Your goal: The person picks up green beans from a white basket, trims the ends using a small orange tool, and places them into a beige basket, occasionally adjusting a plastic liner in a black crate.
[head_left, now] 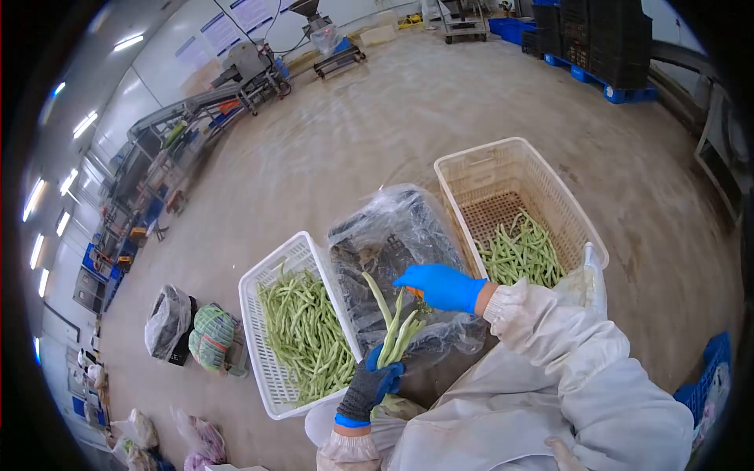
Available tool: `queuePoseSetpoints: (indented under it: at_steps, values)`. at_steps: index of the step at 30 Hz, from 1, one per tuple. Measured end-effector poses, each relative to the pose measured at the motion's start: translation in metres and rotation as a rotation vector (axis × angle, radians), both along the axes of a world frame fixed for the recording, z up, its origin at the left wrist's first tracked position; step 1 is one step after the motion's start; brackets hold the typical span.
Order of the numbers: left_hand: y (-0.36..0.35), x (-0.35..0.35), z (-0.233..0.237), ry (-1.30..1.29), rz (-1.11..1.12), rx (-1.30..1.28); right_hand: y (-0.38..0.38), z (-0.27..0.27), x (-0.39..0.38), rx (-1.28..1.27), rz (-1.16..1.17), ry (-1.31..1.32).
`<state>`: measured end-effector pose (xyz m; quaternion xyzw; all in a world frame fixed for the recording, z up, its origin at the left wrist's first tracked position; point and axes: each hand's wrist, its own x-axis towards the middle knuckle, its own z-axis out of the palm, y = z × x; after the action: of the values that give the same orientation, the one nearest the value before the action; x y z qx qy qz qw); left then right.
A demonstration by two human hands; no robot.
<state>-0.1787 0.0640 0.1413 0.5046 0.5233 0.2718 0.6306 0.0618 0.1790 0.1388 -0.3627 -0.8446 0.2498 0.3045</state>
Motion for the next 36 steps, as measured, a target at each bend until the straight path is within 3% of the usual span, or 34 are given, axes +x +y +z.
queuePoseSetpoints:
  at_steps: [3,6,8,9,11,12,14,15,17,18,20,23,30,33,35,36]
  values:
    - [-0.001,-0.001,0.0,-0.042,0.018,-0.042,0.002,0.002,-0.001,0.036,0.032,-0.096]
    - [-0.002,0.003,0.009,-0.028,-0.012,-0.021,-0.001,-0.003,-0.003,0.225,-0.02,-0.271]
    - [-0.002,0.006,0.015,-0.027,-0.019,-0.011,0.003,-0.021,-0.005,-0.162,-0.247,0.221]
    - [-0.003,0.007,0.015,-0.028,-0.024,-0.004,0.009,-0.026,0.005,-0.162,-0.244,0.216]
    - [-0.005,0.0,0.013,0.019,-0.038,-0.012,0.022,-0.021,0.024,-0.264,-0.531,0.208]
    - [-0.005,-0.005,0.01,0.065,-0.056,-0.024,0.021,-0.016,0.021,-0.266,-0.529,0.21]
    - [-0.002,-0.017,-0.007,0.203,-0.123,0.107,0.012,0.002,0.015,0.461,-0.347,0.168]
    - [-0.001,-0.02,-0.012,0.342,-0.19,0.239,0.007,0.016,0.01,0.457,-0.348,0.162]
    - [-0.001,-0.017,-0.003,0.395,-0.225,0.249,0.0,0.04,0.001,0.348,0.046,0.139]
    - [-0.001,-0.016,0.0,0.453,-0.257,0.264,0.0,0.047,0.0,0.348,0.047,0.138]
    - [-0.001,-0.019,-0.004,0.488,-0.25,0.279,0.0,0.054,-0.001,0.324,0.151,-0.341]
    - [-0.002,-0.019,0.001,0.553,-0.276,0.355,0.005,0.049,-0.004,0.394,0.18,-0.526]
    - [-0.004,-0.022,0.002,0.585,-0.252,0.351,-0.002,0.024,-0.004,0.443,0.164,-0.496]
    - [-0.003,-0.023,-0.002,0.498,-0.23,0.322,0.002,0.015,-0.001,0.393,-0.021,-0.349]
    - [-0.003,-0.02,0.0,0.391,-0.197,0.281,0.025,0.008,0.008,-0.517,-0.318,0.634]
    - [-0.004,-0.015,0.007,0.244,-0.136,0.103,0.036,0.0,0.017,-0.521,-0.311,0.631]
